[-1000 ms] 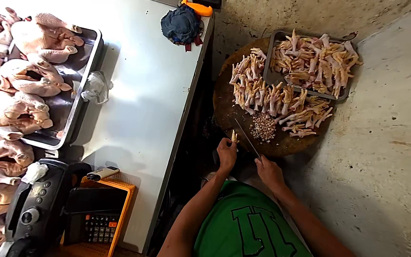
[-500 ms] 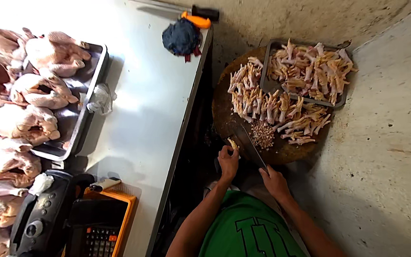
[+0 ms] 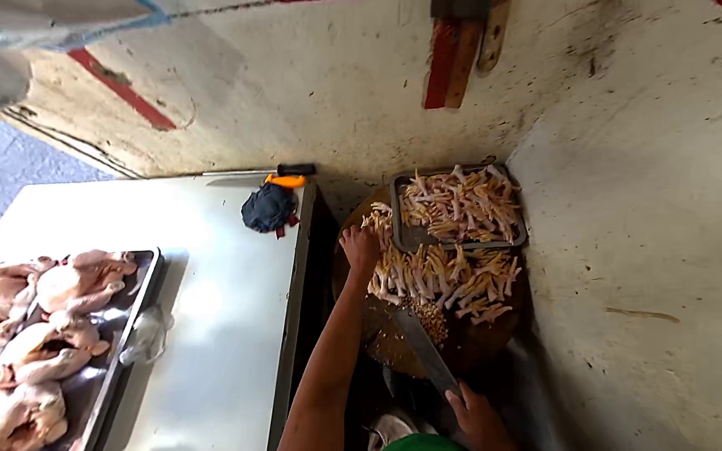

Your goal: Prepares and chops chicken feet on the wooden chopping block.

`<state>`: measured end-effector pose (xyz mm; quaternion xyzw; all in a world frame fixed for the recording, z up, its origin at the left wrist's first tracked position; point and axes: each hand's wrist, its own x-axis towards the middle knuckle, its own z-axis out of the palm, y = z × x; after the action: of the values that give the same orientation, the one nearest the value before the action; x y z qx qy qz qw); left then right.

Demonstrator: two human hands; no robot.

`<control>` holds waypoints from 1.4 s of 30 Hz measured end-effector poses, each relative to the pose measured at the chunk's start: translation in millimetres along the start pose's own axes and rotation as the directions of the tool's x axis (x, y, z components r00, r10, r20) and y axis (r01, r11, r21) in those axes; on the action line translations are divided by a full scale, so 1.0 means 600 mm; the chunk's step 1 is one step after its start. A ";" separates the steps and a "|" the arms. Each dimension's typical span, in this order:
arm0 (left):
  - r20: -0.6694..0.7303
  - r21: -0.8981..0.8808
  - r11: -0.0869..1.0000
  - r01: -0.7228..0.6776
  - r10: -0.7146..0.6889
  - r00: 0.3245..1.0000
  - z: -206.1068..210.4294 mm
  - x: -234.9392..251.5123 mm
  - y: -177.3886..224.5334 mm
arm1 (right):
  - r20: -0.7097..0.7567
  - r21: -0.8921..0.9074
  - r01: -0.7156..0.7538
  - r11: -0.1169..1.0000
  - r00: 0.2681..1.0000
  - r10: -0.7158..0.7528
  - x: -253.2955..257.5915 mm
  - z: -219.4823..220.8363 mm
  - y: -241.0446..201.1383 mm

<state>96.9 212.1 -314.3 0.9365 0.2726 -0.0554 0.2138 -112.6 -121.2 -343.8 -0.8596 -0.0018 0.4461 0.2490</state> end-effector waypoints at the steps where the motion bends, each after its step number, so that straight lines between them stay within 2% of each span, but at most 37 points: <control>1: -0.033 -0.003 0.999 -0.042 0.042 0.999 -0.001 0.006 0.020 | 0.011 0.012 0.005 1.000 1.000 -0.005 -0.001 -0.005 -0.002; 4: -0.042 -0.032 0.961 -0.274 0.273 0.961 0.020 0.041 0.098 | 0.067 0.013 0.005 1.000 0.998 -0.006 0.000 -0.011 -0.003; 6: 0.018 -0.003 0.899 -0.437 0.437 0.899 0.049 0.085 0.155 | 0.099 0.011 0.008 1.000 0.995 -0.009 0.004 -0.014 -0.002; 7: 0.057 0.020 0.879 -0.477 0.475 0.878 0.065 0.106 0.181 | 0.106 0.010 0.009 1.000 0.994 -0.010 0.004 -0.015 -0.002; 9: 0.126 0.080 0.881 -0.467 0.456 0.881 0.094 0.141 0.224 | 0.120 0.010 0.001 1.000 0.993 -0.002 0.001 -0.020 -0.007; 12: 0.119 0.107 0.910 -0.402 0.389 0.913 0.105 0.157 0.246 | 0.077 -0.017 -0.013 1.000 0.997 0.014 0.002 -0.013 -0.003; 14: 0.063 -0.043 0.919 -0.392 0.394 0.917 0.082 0.129 0.226 | 0.057 -0.024 -0.025 0.999 0.998 0.026 0.003 -0.004 0.000; 16: 0.005 -0.303 0.896 -0.325 0.343 0.939 0.040 0.083 0.191 | 0.033 -0.004 -0.019 1.000 0.999 0.019 0.012 -0.002 0.003; 18: -0.020 -0.522 0.823 -0.226 0.253 0.967 -0.001 -0.010 0.136 | 0.033 0.023 -0.012 1.000 0.999 0.011 0.019 -0.001 0.011; 20: 0.038 -0.697 0.713 -0.075 0.140 0.989 -0.012 -0.118 0.055 | 0.041 0.061 -0.017 0.998 0.999 0.014 0.021 -0.004 0.007; 22: 0.126 -0.852 0.515 0.099 0.019 0.992 0.004 -0.223 -0.030 | 0.033 0.108 -0.004 0.994 0.999 0.000 0.025 -0.003 0.001; 23: 0.158 -0.892 0.425 0.157 -0.032 0.987 0.019 -0.271 -0.068 | 0.022 0.122 0.010 0.993 1.000 -0.012 0.031 0.001 0.001; 24: 0.175 -0.901 0.390 0.189 -0.071 0.982 0.037 -0.315 -0.102 | 0.010 0.124 0.023 0.992 1.000 -0.025 0.034 0.006 0.000; 25: 0.186 -0.887 0.413 0.208 -0.094 0.978 0.056 -0.351 -0.130 | -0.009 0.116 0.028 0.993 1.000 -0.027 0.034 0.009 -0.005; 28: 0.283 -0.709 0.648 0.277 -0.097 0.954 0.102 -0.420 -0.177 | -0.095 0.011 0.027 1.000 0.995 -0.026 0.013 0.014 -0.041; 31: 0.280 -0.506 0.853 0.127 0.023 0.960 0.126 -0.446 -0.199 | -0.187 -0.096 0.090 0.991 0.976 -0.107 -0.026 0.029 -0.067; 34: 0.342 -0.398 0.914 0.077 0.070 0.937 0.127 -0.448 -0.202 | -0.273 -0.175 0.171 0.970 0.938 -0.215 -0.046 0.059 -0.062; 38: 0.427 -0.288 0.955 0.073 0.060 0.902 0.108 -0.437 -0.190 | -0.229 -0.311 0.105 0.945 0.956 -0.181 -0.037 0.075 -0.058; 42: 0.476 -0.227 0.973 0.052 0.064 0.877 0.099 -0.430 -0.186 | -0.296 -0.315 0.225 0.922 0.900 -0.321 -0.056 0.087 -0.058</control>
<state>-180.1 146.1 -352.4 0.8627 0.2128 -0.2527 0.3829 -165.5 -75.6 -327.9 -0.9409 -0.1418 0.2457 0.1852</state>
